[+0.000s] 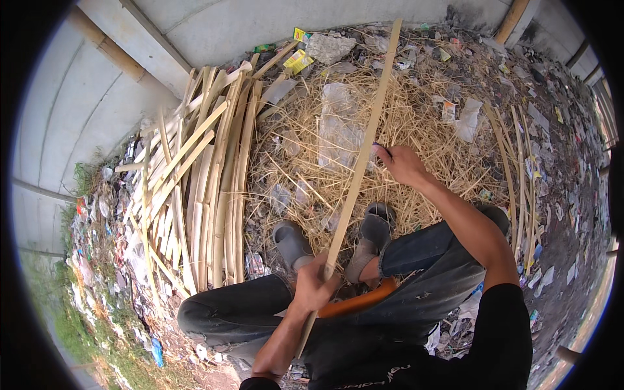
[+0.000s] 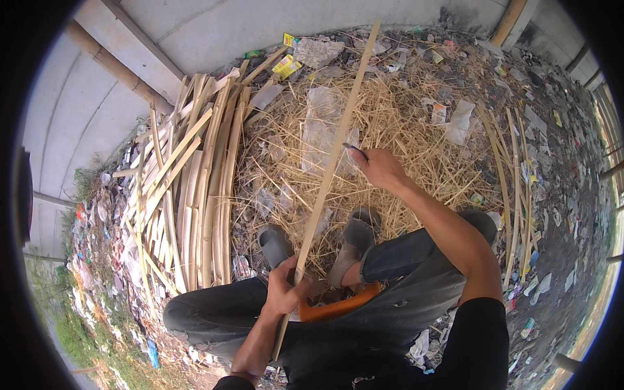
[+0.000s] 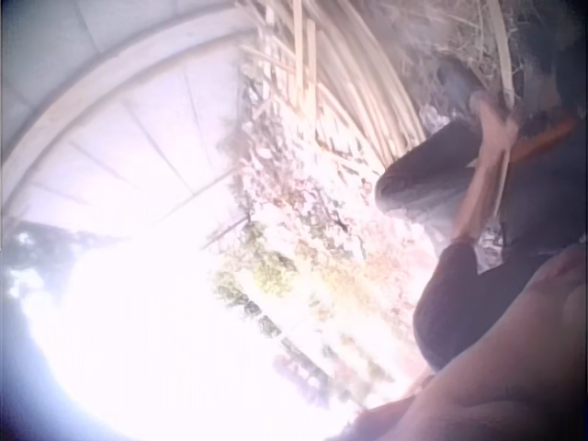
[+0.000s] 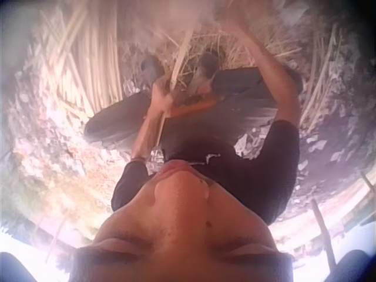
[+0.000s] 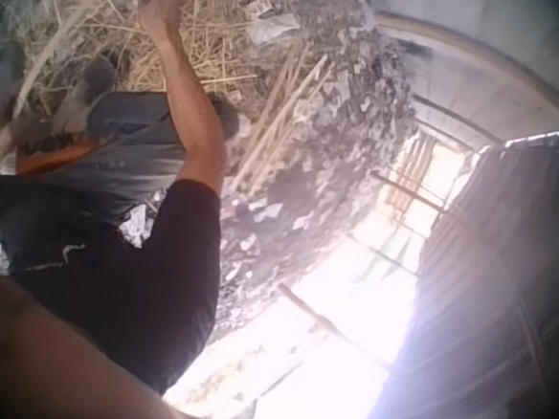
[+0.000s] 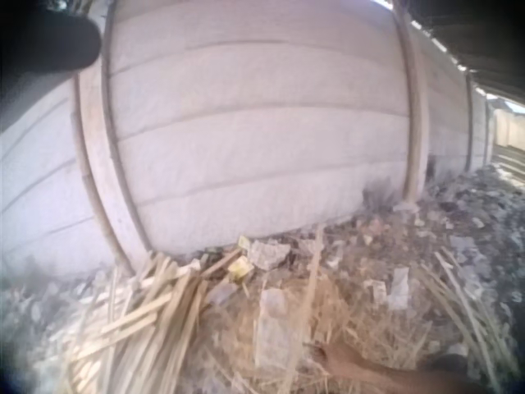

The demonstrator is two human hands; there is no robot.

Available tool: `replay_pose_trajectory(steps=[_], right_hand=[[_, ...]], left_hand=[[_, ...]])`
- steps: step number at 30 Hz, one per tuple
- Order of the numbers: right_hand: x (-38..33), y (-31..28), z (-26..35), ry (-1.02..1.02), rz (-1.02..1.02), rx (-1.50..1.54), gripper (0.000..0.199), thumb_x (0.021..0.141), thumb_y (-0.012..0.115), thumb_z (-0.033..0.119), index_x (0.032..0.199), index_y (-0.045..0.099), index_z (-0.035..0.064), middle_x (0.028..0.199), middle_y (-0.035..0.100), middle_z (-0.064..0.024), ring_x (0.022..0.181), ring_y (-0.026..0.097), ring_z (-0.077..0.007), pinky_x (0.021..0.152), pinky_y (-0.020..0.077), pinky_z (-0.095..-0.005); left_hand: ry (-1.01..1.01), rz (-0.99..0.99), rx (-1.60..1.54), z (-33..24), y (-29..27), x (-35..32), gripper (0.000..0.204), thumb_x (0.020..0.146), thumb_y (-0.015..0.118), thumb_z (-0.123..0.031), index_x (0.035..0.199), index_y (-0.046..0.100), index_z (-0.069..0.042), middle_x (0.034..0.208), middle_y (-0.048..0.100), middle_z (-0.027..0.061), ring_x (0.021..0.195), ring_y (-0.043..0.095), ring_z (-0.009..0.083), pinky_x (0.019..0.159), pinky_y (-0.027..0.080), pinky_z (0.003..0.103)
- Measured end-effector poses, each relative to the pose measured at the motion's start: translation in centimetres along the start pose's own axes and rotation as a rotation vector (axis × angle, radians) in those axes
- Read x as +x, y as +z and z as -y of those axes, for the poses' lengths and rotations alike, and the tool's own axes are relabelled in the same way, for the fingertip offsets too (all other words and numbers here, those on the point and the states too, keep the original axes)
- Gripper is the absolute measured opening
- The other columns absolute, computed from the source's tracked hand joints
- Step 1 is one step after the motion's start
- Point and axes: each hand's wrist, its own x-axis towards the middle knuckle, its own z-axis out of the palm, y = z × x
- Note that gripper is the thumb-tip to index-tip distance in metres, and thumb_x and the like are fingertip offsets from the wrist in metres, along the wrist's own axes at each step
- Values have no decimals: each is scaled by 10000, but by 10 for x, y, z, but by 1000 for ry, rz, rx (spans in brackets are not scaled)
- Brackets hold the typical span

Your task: The person sits on the ground and uses a utility knife to shave a long bamboo stick. They hold the stick with their left hand and scrape the surface with the knife in their right hand, removing thin strips of wood.

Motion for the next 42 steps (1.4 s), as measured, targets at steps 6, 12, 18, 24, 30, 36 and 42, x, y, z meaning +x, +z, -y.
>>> replay_pose_trajectory(steps=[6,12,18,24,30,36,42], right_hand=[[-44,22,59,-174,29,19,667,1056,489,589,839,666,-17,662,642,-219,640,652,-427,615,498,-527],[-60,2,73,-321,3,106,578,1056,507,559,976,715,26,656,654,-179,610,670,-358,561,497,-456],[-124,39,107,-508,303,-17,566,1022,538,580,931,743,60,609,638,-186,598,665,-404,582,518,-497],[-60,28,73,-299,113,115,620,1031,498,619,935,750,61,618,636,-204,589,656,-427,579,516,-518],[-104,40,91,-520,242,10,651,1044,457,636,977,762,65,572,591,-170,538,621,-398,560,505,-508],[-29,21,44,-318,-35,-79,760,1040,445,661,705,667,16,503,515,-172,478,554,-375,518,439,-505],[50,-63,-108,311,-428,93,813,1020,430,720,602,533,30,525,460,-73,532,478,-256,590,408,-440]], left_hand=[[-15,-104,-70,0,-10,9,500,878,715,-104,1345,611,39,941,724,135,852,660,144,776,539,328],[-98,-163,-249,1,-18,9,480,893,714,-45,1347,603,62,1079,706,66,991,641,121,886,498,279],[-63,-135,-168,12,-12,15,472,892,704,-58,1339,605,53,1000,706,62,897,646,115,800,509,279],[-178,-60,-36,6,-7,1,423,888,697,-104,1285,633,29,887,703,90,786,628,127,718,516,315],[-55,-119,-109,6,-6,14,381,876,690,-121,1227,650,23,821,672,99,735,600,139,686,506,327],[-219,-9,-84,-5,-12,5,378,880,665,-96,1234,648,34,863,681,96,790,610,146,729,516,337],[113,133,-185,24,4,-10,504,856,724,-25,1341,601,35,891,652,7,803,607,77,692,493,267]])
